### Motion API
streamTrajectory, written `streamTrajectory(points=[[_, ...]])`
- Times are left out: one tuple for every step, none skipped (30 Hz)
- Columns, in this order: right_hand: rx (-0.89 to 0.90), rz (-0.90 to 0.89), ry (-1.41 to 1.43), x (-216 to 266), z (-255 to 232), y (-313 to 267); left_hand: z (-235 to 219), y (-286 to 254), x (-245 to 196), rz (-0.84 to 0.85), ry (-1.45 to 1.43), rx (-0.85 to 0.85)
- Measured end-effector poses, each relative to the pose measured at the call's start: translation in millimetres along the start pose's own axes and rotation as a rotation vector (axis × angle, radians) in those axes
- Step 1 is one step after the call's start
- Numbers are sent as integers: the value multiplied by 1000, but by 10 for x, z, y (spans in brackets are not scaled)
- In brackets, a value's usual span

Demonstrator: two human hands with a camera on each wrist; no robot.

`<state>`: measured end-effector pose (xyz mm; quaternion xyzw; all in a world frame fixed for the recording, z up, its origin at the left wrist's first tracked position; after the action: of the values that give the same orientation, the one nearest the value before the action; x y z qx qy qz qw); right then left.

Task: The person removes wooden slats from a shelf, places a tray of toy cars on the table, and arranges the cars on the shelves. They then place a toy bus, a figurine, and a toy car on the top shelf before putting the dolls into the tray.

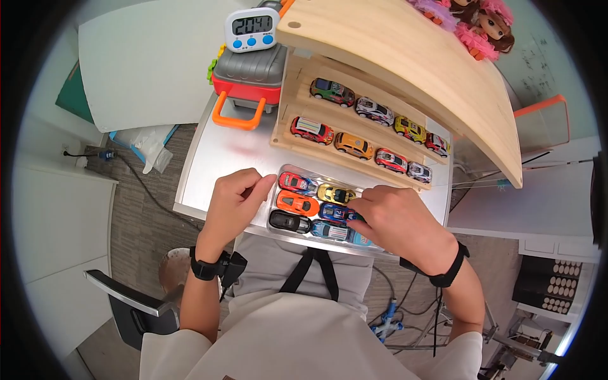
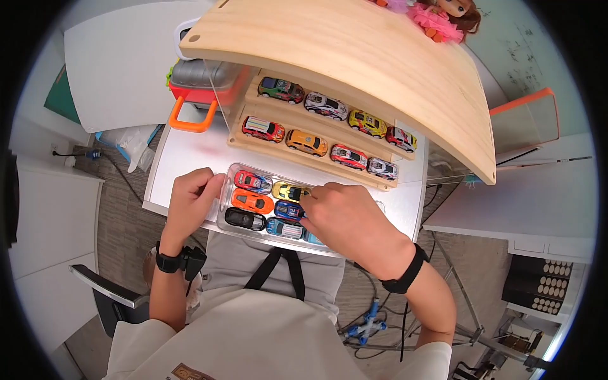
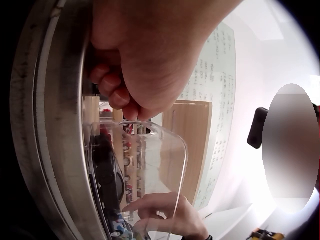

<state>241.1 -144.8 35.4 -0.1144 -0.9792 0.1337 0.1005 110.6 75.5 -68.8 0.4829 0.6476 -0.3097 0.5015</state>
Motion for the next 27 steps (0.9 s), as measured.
streamTrajectory(points=[[-4, 0, -1, 9, 14, 0, 1, 0, 2, 3, 3, 0], [13, 33, 10, 11, 29, 5, 3, -2, 15, -3, 7, 1], [29, 65, 20, 11, 45, 14, 4, 0, 24, -9, 12, 1], [24, 63, 19, 24, 67, 22, 5, 1, 29, -6, 16, -2], [48, 67, 4, 37, 104, 31, 5, 0, 30, 6, 17, -1], [71, 71, -10, 42, 138, 46, 2, 0, 23, 18, 19, 0], [67, 69, -12, 40, 161, 64, 0, 1, 13, 21, 22, -3], [68, 54, -28, 41, 188, 80, 2, 0, 4, 11, 18, -2], [69, 40, -44, 45, 212, 96, 5, -1, -4, 2, 13, -2], [65, 39, -45, 49, 228, 111, 7, -4, -17, 4, 16, -3], [61, 41, -58, 53, 241, 128, 9, -4, -30, 5, 13, -3], [56, 43, -72, 53, 252, 144, 8, 0, -43, 7, 11, -3], [49, 44, -73, 54, 271, 150, 3, 6, -46, 12, 16, -3], [38, 47, -79, 59, 295, 146, 1, 5, -33, 7, 42, 1], [29, 51, -83, 62, 314, 143, 2, 3, -20, 1, 67, 6], [26, 54, -82, 61, 326, 141, 6, 0, -10, 3, 69, 9], [10, 58, -71, 60, 333, 138, 7, 2, -4, 7, 83, 2], [-7, 63, -59, 60, 336, 132, 8, 7, -7, 12, 97, -4], [-11, 68, -56, 59, 341, 128, 14, 9, -20, 15, 100, 2], [-20, 63, -62, 55, 341, 130, 18, 7, -29, 2, 86, -4], [-29, 58, -68, 52, 343, 132, 19, 2, -33, -12, 73, -11], [-32, 61, -63, 47, 333, 130, 22, 2, -32, -12, 77, -6], [-40, 69, -29, 42, 309, 129, 22, 5, -29, 3, 88, -11], [-49, 76, 5, 40, 295, 128, 18, 8, -29, 19, 99, -16], [-53, 76, 11, 39, 300, 125, 17, 11, -29, 18, 105, -13], [-54, 83, -8, 39, 311, 116, 15, 11, -30, 18, 115, -16], [-54, 91, -25, 40, 324, 103, 15, 9, -31, 17, 124, -19]])
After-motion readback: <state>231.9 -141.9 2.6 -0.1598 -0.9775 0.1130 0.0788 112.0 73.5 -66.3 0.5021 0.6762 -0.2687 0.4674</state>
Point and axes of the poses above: each hand's wrist, its own y-axis towards the middle knuckle, its own z-axis out of the palm, x = y × z, the point moved 3 cm from there along y, towards the middle knuckle, and after that the axes turned 7 degrees about x, right-handed, at the moved point
